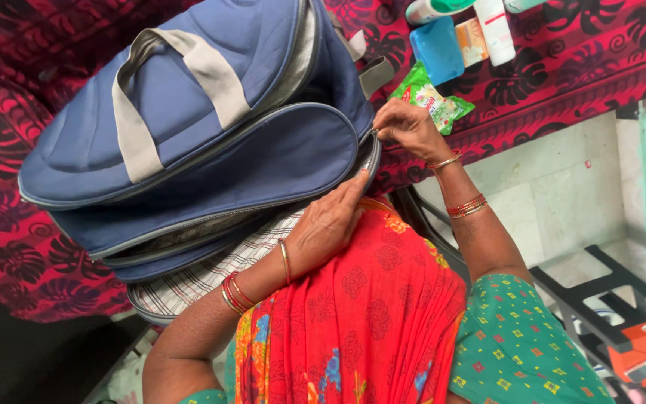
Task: The person repeatedly takes folded clothes out of a blue duffel bag, unfolds them, and places them into a wardrobe. The person then zips the bag closed.
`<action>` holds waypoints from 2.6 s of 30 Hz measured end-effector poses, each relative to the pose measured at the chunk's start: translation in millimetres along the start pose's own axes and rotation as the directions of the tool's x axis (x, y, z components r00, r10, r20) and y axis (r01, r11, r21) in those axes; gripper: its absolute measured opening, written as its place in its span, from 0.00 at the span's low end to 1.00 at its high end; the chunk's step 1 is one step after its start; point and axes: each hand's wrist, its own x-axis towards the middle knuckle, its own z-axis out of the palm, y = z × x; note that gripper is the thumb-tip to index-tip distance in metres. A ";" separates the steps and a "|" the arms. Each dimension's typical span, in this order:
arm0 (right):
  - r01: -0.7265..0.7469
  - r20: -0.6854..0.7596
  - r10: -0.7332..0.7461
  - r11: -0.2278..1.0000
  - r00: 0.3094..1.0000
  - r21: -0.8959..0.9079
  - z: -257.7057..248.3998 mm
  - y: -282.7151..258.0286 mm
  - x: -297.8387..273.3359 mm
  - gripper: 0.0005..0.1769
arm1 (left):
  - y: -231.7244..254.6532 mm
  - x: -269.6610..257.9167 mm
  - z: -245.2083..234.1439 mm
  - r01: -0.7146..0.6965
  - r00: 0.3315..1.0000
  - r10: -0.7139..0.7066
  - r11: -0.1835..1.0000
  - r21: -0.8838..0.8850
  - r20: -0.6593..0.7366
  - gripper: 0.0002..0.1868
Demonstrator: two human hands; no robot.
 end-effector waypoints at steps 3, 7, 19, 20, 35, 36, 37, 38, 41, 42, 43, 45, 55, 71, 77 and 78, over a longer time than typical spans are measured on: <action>0.010 -0.021 -0.014 0.985 1.000 -0.170 4.6 -7.5 1.3 0.11 | -0.2 -1.3 3.1 -0.014 1.000 0.014 1.000 0.002 -0.028 0.33; 0.027 0.001 -0.028 0.939 1.000 -0.344 8.4 -21.6 3.6 0.12 | -3.3 -2.9 2.5 0.015 1.000 -0.016 0.999 -0.049 -0.020 0.33; 0.028 0.012 -0.025 0.932 1.000 -0.361 2.9 -28.3 -2.6 0.14 | -79.1 48.3 -63.1 0.172 0.919 -0.080 0.963 0.209 -0.387 0.33; 0.028 0.017 -0.023 0.932 1.000 -0.362 1.4 -27.4 -3.8 0.14 | -85.3 52.1 -65.7 0.211 0.932 -0.124 0.950 0.230 -0.342 0.31; 0.032 -0.047 -0.044 0.971 0.998 -0.237 -1.7 -8.3 -10.9 0.13 | -85.5 58.8 -79.6 0.036 0.709 0.225 0.935 0.352 -0.669 0.11; 0.037 -0.045 -0.048 0.975 0.998 -0.219 -0.8 -7.7 -9.3 0.13 | -74.5 53.3 -70.2 -0.010 0.716 0.243 0.941 0.338 -0.654 0.12; 0.043 -0.043 -0.052 0.978 0.998 -0.202 1.3 -7.7 -8.0 0.12 | -64.7 49.3 -61.2 -0.076 0.782 0.195 0.972 0.220 -0.592 0.11; 0.036 -0.045 -0.046 0.976 0.998 -0.213 3.6 -8.2 -7.4 0.12 | -56.3 44.8 -53.0 -0.129 0.841 0.158 0.987 0.093 -0.517 0.11; 0.030 -0.037 -0.041 0.966 0.998 -0.257 5.9 -12.6 -3.3 0.13 | -38.1 29.0 -33.1 0.125 0.992 -0.128 0.978 -0.168 -0.007 0.16; 0.034 -0.027 -0.044 0.960 0.999 -0.277 6.6 -15.2 -2.1 0.13 | -34.8 25.3 -29.1 0.211 0.974 -0.188 0.957 -0.200 0.129 0.20; 0.042 -0.016 -0.048 0.955 0.999 -0.294 7.1 -17.8 -0.4 0.13 | -32.4 19.4 -27.3 0.146 0.987 -0.127 0.968 -0.205 0.101 0.22; 0.068 -0.003 -0.073 0.940 0.997 -0.334 8.9 -24.7 1.1 0.12 | -27.7 6.5 -26.0 0.013 0.999 -0.003 0.978 -0.211 0.049 0.28; 0.196 0.163 -0.129 0.834 0.978 -0.516 26.5 -62.4 5.1 0.16 | -12.9 -11.8 -12.1 0.105 0.994 -0.104 0.965 -0.242 0.017 0.27; 0.205 0.237 -0.073 0.774 0.969 -0.599 38.1 -77.3 7.6 0.18 | -112.4 -28.3 -10.4 0.155 0.908 -0.215 0.970 -0.188 -0.359 0.15; 0.212 0.230 -0.089 0.777 0.969 -0.593 37.5 -72.2 4.5 0.19 | -164.9 -44.9 34.8 0.328 0.945 -0.301 0.883 0.336 -0.130 0.16; 0.215 0.234 -0.090 0.779 0.968 -0.590 38.2 -70.9 5.2 0.19 | -171.8 -45.2 41.7 0.301 0.953 -0.268 0.886 0.352 -0.141 0.16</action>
